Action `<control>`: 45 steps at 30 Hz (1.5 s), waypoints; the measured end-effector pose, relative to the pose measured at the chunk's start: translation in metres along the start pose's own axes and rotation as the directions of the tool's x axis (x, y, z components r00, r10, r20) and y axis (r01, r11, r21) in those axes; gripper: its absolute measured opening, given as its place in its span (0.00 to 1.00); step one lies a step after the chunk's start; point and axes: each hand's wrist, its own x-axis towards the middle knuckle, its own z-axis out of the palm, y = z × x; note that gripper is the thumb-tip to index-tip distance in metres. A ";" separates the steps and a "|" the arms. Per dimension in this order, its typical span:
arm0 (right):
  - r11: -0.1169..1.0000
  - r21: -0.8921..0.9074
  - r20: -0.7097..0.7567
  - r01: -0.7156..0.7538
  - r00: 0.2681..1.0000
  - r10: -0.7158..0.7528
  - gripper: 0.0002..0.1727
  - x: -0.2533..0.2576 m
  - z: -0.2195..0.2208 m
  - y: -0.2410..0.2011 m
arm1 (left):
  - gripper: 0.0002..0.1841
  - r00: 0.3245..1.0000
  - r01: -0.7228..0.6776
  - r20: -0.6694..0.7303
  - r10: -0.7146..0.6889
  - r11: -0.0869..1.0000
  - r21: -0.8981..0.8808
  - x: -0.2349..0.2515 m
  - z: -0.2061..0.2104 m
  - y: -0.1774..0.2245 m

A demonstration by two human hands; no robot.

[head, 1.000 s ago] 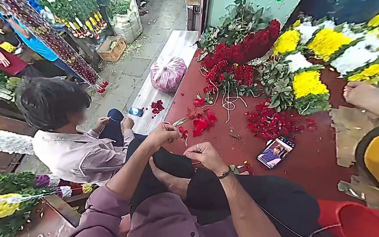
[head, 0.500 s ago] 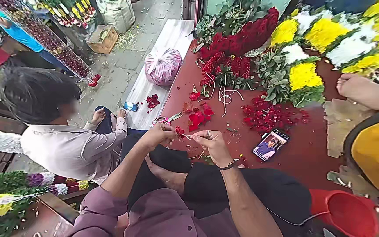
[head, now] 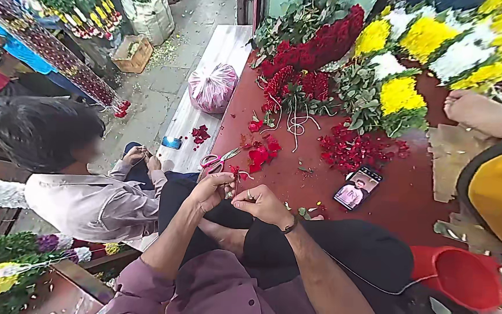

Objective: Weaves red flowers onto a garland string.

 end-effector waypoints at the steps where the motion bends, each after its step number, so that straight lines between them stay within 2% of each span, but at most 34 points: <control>1: 1.000 -0.022 0.005 0.002 1.000 -0.002 0.08 0.000 0.001 0.002 | 0.08 1.000 -0.003 -0.011 0.003 1.000 -0.002 0.000 0.002 -0.002; 4: 0.998 -0.061 0.010 0.016 1.000 -0.015 0.09 0.002 0.006 0.005 | 0.09 1.000 -0.020 0.003 0.020 1.000 0.020 0.002 0.004 -0.006; 9: 0.995 0.093 -0.021 0.033 0.999 -0.031 0.07 -0.002 -0.007 -0.007 | 0.08 0.999 0.012 -0.034 -0.013 1.000 -0.013 0.006 -0.003 -0.005; 13: 0.987 0.160 -0.016 0.028 1.000 -0.025 0.06 -0.003 -0.015 -0.006 | 0.08 1.000 0.014 -0.001 -0.014 0.999 -0.030 0.005 -0.017 0.004; 15: 0.983 0.182 -0.011 0.027 1.000 -0.025 0.06 -0.003 -0.016 -0.005 | 0.08 1.000 -0.016 0.009 0.016 0.999 0.039 0.005 -0.021 0.009; 18: 0.976 0.214 -0.017 0.035 0.999 -0.032 0.06 -0.002 -0.012 -0.005 | 0.10 0.997 -0.075 0.011 0.075 0.956 0.282 0.004 -0.024 0.015; 20: 0.972 0.231 -0.017 0.032 0.999 -0.029 0.06 -0.001 -0.007 -0.003 | 0.09 0.992 -0.110 -0.013 0.125 0.917 0.383 0.003 -0.021 0.015; 24: 0.963 0.267 -0.005 0.044 0.999 -0.044 0.06 0.003 0.014 0.002 | 0.08 0.986 -0.139 -0.032 0.165 0.908 0.396 -0.002 -0.005 0.012; 28: 0.911 0.398 -0.117 0.104 0.991 -0.062 0.06 0.003 0.016 0.000 | 0.08 0.982 -0.157 -0.025 0.187 0.883 0.443 0.000 -0.001 0.011; 31: 0.857 0.502 -0.162 0.114 0.986 -0.037 0.07 0.003 0.013 0.003 | 0.09 0.979 -0.166 -0.049 0.200 0.906 0.389 0.002 -0.001 0.011; 36: 0.880 0.471 -0.105 0.059 0.994 -0.011 0.06 0.005 0.029 0.002 | 0.09 0.989 -0.114 -0.073 0.128 0.980 0.161 0.000 0.009 0.014; 45: 0.828 0.551 -0.126 0.100 0.991 -0.035 0.07 0.003 0.028 -0.003 | 0.10 0.996 -0.075 -0.043 0.078 0.994 0.074 -0.002 0.007 0.016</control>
